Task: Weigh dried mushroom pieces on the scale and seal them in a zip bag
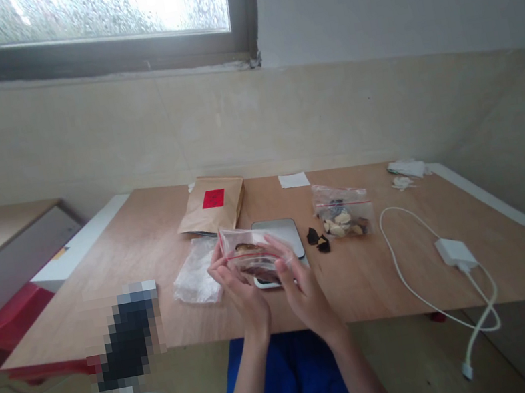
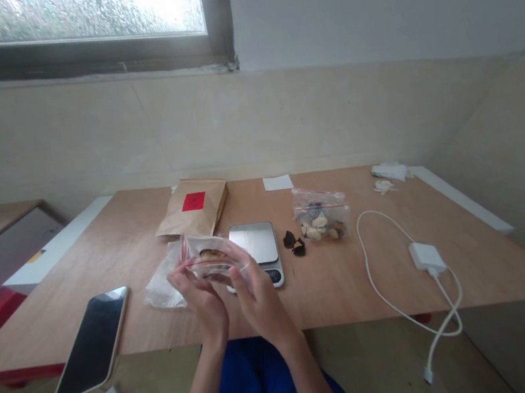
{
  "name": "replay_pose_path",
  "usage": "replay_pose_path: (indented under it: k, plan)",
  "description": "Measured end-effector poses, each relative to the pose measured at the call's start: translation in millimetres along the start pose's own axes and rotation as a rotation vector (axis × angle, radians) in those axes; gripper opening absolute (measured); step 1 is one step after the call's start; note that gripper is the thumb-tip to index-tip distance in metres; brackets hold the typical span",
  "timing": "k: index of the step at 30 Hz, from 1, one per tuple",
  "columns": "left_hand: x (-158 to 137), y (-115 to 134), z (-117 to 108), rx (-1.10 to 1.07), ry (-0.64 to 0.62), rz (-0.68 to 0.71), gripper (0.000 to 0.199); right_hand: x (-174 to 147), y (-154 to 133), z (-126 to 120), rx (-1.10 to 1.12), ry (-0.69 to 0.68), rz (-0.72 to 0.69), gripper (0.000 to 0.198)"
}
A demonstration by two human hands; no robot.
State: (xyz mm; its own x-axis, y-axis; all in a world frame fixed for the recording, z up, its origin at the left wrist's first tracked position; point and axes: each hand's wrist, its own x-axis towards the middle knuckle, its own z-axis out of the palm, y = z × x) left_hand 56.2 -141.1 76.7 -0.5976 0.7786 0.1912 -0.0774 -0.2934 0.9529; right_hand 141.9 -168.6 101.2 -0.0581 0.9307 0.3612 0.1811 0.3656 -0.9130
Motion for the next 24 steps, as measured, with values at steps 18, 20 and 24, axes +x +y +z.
replay_pose_path:
  k: [18,20,24]
  plan:
    - [10,-2,-5,-0.096,-0.325,-0.097,0.027,2,20,-32,-0.195,0.428,0.121,0.043]
    - [9,-3,-5,-0.106,-0.274,-0.094,0.025,3,20,-32,-0.161,0.453,0.16,0.045]
    - [9,-4,-7,-0.091,-0.228,-0.053,0.024,3,17,-32,-0.106,0.521,0.186,0.046]
